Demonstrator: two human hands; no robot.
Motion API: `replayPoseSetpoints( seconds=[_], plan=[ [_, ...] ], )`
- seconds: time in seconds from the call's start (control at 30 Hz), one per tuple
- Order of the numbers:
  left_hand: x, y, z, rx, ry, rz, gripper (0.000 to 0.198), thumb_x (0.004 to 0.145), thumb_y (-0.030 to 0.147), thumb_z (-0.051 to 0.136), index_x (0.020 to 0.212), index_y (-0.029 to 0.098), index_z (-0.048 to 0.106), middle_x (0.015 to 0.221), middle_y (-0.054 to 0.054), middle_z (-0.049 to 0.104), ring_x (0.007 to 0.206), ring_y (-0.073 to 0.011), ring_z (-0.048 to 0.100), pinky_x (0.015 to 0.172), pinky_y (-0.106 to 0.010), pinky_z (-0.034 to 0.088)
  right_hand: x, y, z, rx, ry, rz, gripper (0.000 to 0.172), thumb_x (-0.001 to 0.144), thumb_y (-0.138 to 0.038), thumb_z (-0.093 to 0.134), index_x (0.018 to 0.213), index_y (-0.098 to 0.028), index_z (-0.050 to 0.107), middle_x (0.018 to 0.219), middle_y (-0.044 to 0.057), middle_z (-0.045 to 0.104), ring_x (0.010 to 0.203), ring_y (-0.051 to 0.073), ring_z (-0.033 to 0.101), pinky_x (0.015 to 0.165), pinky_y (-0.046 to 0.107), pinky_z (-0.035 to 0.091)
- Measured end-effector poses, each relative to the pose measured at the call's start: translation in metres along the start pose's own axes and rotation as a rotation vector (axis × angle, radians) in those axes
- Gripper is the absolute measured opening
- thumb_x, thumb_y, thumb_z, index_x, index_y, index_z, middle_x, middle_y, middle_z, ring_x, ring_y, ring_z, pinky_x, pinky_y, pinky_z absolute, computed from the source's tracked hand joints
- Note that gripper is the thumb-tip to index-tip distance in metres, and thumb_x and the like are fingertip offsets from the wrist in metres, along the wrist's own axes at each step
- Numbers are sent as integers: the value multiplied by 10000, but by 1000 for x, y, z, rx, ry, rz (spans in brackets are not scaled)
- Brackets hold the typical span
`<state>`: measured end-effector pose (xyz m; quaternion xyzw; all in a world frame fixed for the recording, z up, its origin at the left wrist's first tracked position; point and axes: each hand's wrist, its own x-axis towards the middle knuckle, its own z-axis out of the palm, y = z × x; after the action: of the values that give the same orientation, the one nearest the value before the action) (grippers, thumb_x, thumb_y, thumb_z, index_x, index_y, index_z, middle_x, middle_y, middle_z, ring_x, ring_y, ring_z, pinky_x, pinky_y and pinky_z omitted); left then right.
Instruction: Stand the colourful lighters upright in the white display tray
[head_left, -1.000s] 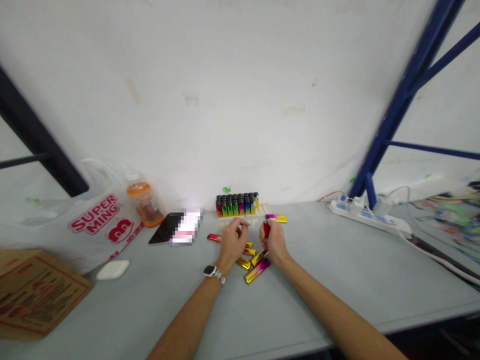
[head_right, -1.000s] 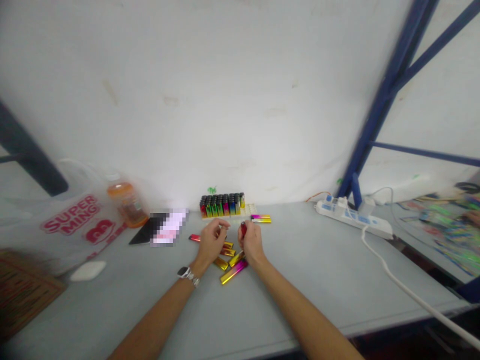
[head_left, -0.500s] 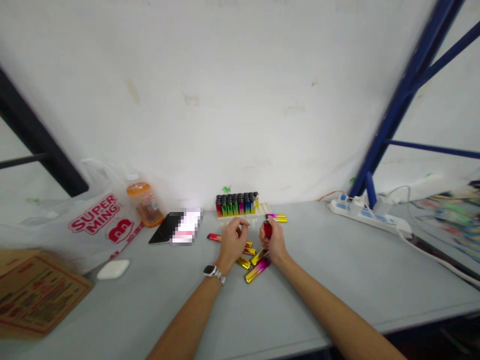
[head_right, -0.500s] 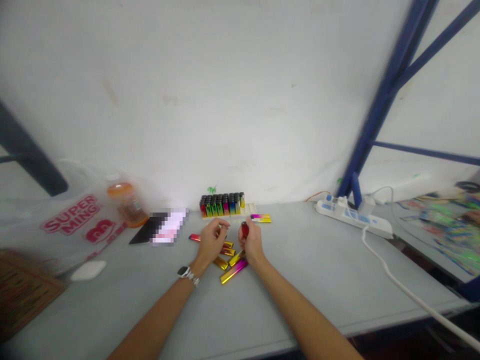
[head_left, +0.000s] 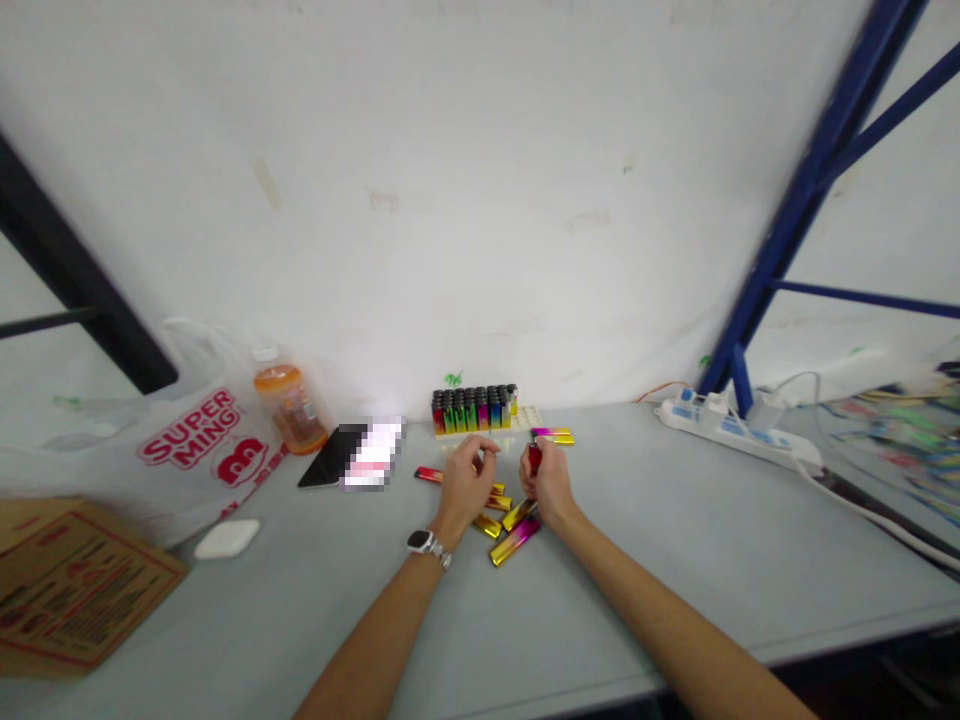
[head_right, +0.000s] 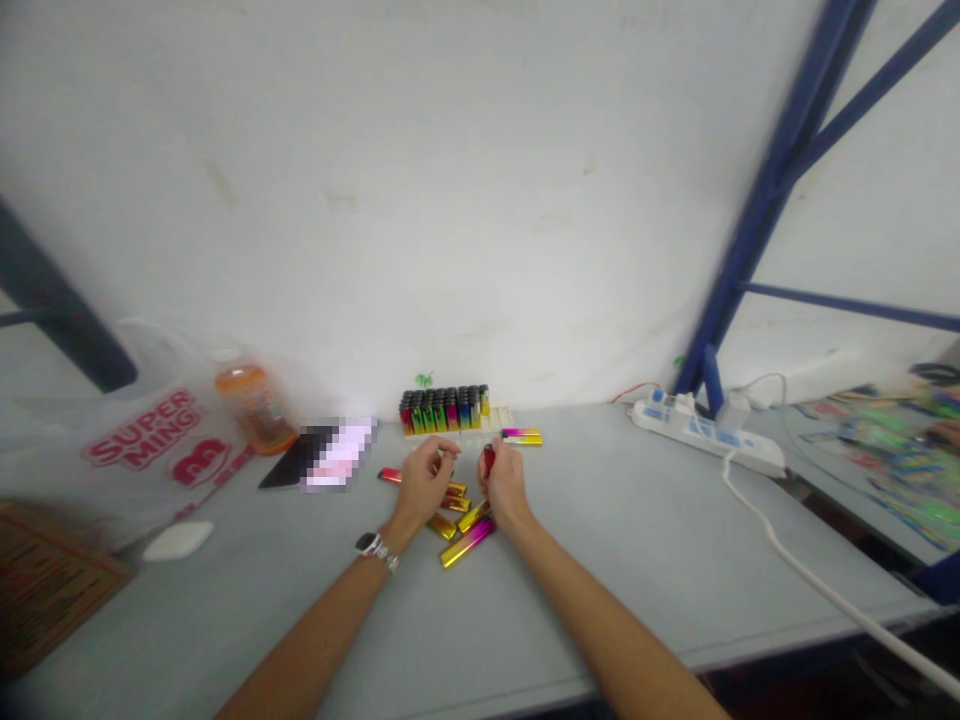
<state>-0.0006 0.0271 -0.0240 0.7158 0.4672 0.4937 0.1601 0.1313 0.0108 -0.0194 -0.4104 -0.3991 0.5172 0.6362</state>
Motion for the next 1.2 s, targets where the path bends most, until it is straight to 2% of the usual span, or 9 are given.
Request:
replayPoseSetpoints(
  seconds=[0.47,0.83,1.07,1.2],
  plan=[
    [0,0,1,11,0,4,161,853,163,476,855,179,636,795,-9,656,589,-105,544,551,-221,407,-1,4,-1,-43,-19,-47,472,856,-472,326,450,-236,378,345,-50,313,310,80,237,345,241,174],
    [0,0,0,11,2,4,161,859,168,475,852,180,635,791,-10,657,588,-105,541,549,-217,407,-1,4,-1,-15,-24,-54,500,860,-510,353,445,-233,384,353,-46,307,310,83,246,346,241,165],
    [0,-2,1,17,-3,6,159,862,174,476,856,182,635,778,-5,655,587,-106,545,556,-221,406,-3,5,-2,54,-80,23,587,854,-648,384,453,-219,373,357,-63,263,317,67,202,354,230,127],
    [0,-1,0,19,-4,8,158,864,177,475,852,180,633,772,-4,649,587,-108,545,555,-222,405,0,7,-3,94,-110,29,574,834,-680,408,539,-193,482,395,-72,299,342,61,209,360,217,134]
  ],
)
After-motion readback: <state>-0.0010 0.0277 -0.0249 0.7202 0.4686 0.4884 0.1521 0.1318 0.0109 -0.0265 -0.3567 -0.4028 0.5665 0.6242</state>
